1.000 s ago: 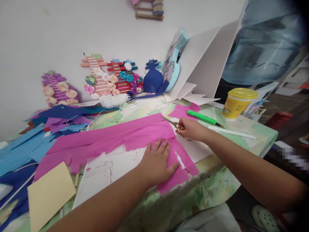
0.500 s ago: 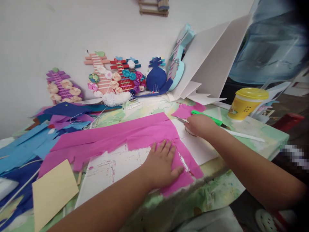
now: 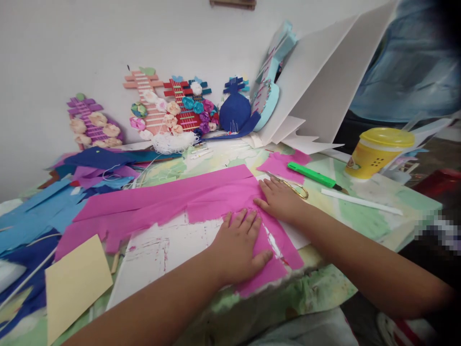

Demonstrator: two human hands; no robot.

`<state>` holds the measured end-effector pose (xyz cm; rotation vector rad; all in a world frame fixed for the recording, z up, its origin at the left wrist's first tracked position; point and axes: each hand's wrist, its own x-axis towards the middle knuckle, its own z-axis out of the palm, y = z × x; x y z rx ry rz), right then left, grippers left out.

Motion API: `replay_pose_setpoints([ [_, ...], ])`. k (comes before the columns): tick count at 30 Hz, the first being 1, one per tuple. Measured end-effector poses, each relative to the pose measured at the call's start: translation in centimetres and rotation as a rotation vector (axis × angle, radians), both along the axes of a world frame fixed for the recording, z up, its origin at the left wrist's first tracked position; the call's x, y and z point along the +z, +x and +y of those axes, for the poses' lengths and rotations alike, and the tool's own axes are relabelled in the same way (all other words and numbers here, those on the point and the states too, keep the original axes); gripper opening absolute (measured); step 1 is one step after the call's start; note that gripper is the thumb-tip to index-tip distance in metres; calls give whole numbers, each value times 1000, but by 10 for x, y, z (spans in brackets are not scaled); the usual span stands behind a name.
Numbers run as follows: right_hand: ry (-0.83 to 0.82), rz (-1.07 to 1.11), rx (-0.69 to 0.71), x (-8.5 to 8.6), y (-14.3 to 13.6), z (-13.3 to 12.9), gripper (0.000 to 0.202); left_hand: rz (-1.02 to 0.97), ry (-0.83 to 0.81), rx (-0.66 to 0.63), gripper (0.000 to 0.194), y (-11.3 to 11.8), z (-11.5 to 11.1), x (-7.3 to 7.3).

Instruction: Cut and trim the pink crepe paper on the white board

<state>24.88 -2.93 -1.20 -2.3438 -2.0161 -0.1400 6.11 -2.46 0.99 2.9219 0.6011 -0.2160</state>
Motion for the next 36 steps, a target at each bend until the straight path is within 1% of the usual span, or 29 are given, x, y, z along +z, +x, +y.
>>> replay_pose_setpoints([
  [4,-9,-14,-16,2,-2,0,66,22,-4,-5,70,0,0,1],
  [11,-38,0,-2,5,-2,-1,62,20,10,0,71,0,-1,-3],
  [18,-26,48,-9,3,1,-2,62,15,25,-2,71,0,0,-5],
  [20,44,56,28,4,4,-2,59,13,20,-8,71,0,1,-5],
  [21,111,65,46,6,5,-3,55,8,19,-9,71,0,1,-6],
  [25,516,114,61,15,11,-8,45,-23,25,2,71,-1,0,-6],
  [26,577,112,79,17,11,-10,44,-27,24,5,71,-1,0,-6],
  [27,600,101,110,19,11,-12,43,-29,24,11,71,-1,0,-5],
  [28,584,87,144,20,10,-13,43,-30,23,19,72,-1,0,-5],
  [30,483,73,175,21,10,-15,40,-34,29,40,73,-1,0,-4],
  [33,340,84,137,21,11,-16,37,-46,51,56,73,0,1,-3],
  [36,247,102,170,20,13,-16,45,-46,57,38,74,0,2,-4],
])
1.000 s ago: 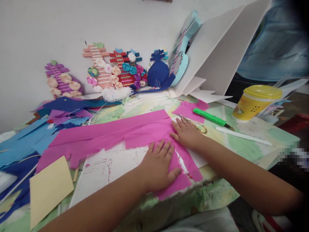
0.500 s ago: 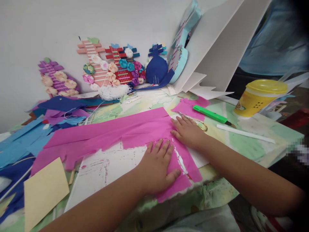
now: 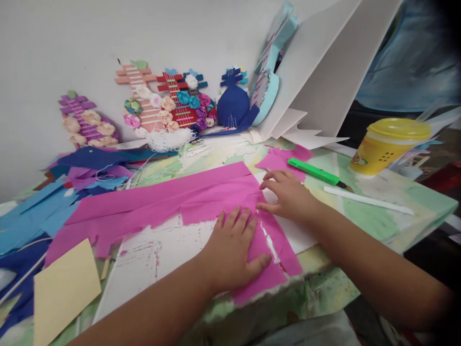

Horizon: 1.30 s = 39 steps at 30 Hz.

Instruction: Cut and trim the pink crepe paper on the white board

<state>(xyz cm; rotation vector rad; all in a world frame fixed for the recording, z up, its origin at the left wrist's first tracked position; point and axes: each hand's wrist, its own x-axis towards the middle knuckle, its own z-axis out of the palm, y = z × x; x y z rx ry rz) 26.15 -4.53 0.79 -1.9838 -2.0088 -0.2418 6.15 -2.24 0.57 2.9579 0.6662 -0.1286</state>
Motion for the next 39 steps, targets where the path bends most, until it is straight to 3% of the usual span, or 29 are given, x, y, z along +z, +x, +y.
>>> replay_pose_setpoints([
  [5,-200,-12,26,-5,1,1,67,37,-1,-16,74,0,0,-2],
  [10,-281,43,9,-7,5,3,73,56,-10,-15,75,0,-1,-1],
  [16,-240,87,29,-5,8,3,73,56,-24,-19,75,0,0,-1],
  [23,-149,144,154,-3,9,4,40,50,-37,-16,76,0,0,-2],
  [32,-163,52,168,-6,3,5,55,41,-38,-13,75,0,0,-3],
  [39,-144,67,61,-11,-3,18,65,35,-29,-20,75,0,-4,-3],
])
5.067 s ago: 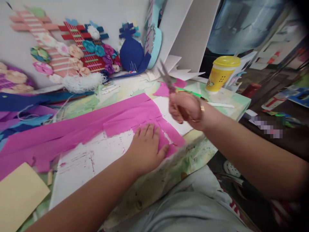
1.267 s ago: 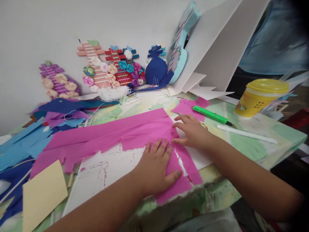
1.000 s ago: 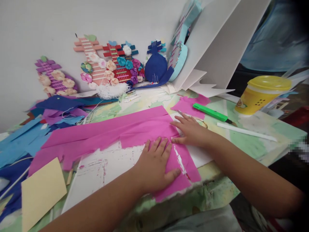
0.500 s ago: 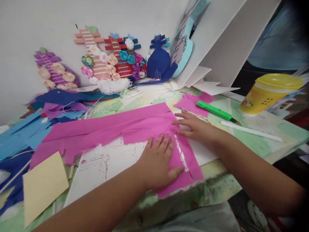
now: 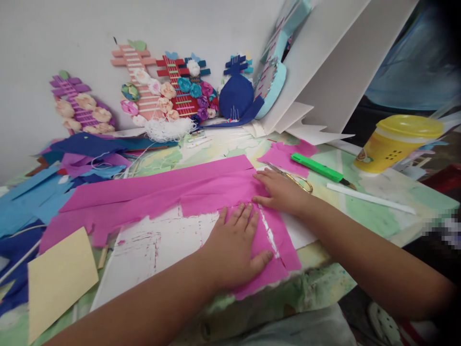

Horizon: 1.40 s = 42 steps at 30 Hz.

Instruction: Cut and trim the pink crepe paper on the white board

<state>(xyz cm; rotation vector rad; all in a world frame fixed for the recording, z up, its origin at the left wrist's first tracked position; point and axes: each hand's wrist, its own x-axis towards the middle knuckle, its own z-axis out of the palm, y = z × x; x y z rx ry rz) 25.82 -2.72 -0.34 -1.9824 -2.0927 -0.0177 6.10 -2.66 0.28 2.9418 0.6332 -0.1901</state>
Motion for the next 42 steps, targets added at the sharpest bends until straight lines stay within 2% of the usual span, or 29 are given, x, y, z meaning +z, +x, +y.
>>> replay_pose_setpoints([
  [6,-42,12,-35,-1,3,3,66,9,-5,3,75,0,-1,0],
  [15,-51,11,-52,4,0,4,55,26,-14,10,73,1,-5,5],
  [19,82,9,-61,2,2,1,55,14,-22,12,73,1,-6,5],
  [21,182,44,-68,6,1,-2,53,0,-23,8,73,1,-7,4],
  [24,214,71,7,21,-11,2,54,-44,-17,-37,70,1,-8,3],
  [28,27,-26,180,34,-39,28,66,-98,1,-78,69,-1,-9,2],
  [32,-110,-103,171,16,-58,62,82,-84,-19,-61,72,-3,-9,4],
  [36,-123,-128,136,-7,-59,78,88,-64,-34,-61,74,-3,-8,6],
  [39,-122,-131,113,-13,-57,80,91,-61,-52,-69,76,-1,-8,5],
  [42,-130,-142,101,-12,-57,81,94,-69,-66,-67,77,-1,-8,3],
])
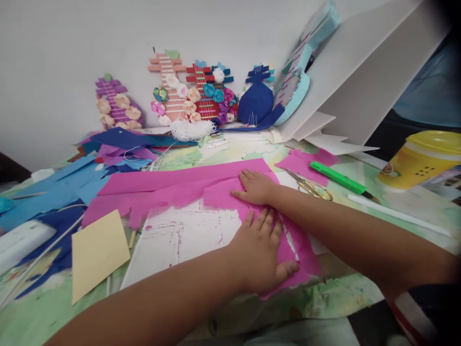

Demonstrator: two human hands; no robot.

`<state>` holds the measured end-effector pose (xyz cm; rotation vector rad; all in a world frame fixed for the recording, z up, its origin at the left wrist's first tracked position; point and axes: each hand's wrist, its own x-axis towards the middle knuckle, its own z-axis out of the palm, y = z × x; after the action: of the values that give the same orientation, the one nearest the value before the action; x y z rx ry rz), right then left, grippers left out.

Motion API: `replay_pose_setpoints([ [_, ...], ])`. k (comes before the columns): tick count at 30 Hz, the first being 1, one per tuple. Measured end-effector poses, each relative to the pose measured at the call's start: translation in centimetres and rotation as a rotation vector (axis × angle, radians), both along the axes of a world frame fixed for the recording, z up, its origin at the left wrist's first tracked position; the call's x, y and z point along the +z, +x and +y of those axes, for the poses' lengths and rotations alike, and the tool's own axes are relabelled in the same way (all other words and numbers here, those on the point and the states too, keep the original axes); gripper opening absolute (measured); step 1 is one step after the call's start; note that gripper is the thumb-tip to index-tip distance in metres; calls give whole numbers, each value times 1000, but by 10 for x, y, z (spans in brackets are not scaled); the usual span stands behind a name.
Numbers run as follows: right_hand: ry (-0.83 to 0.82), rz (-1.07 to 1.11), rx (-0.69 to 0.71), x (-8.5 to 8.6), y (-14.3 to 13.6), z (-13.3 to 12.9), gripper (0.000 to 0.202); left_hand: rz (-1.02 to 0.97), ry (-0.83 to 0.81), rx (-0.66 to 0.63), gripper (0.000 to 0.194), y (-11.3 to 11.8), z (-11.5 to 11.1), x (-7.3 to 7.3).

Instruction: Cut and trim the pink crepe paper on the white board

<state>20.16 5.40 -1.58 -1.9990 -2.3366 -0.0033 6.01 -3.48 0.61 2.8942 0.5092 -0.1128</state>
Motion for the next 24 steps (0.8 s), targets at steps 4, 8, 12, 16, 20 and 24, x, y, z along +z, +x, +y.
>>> replay_pose_setpoints([
  [4,-6,-11,0,2,-1,1,93,7,-14,-1,76,-1,-3,-1],
  [8,14,-15,-15,1,-2,3,93,25,-33,7,75,0,-5,1],
  [12,32,-27,12,0,-1,5,93,38,-32,7,75,1,-5,2],
  [16,41,-30,11,0,-1,5,91,37,-25,13,76,1,-5,0],
  [20,20,17,5,0,-2,6,86,44,-22,12,76,1,-5,0],
  [24,-13,98,29,15,3,2,72,27,-7,-5,76,1,-4,1],
])
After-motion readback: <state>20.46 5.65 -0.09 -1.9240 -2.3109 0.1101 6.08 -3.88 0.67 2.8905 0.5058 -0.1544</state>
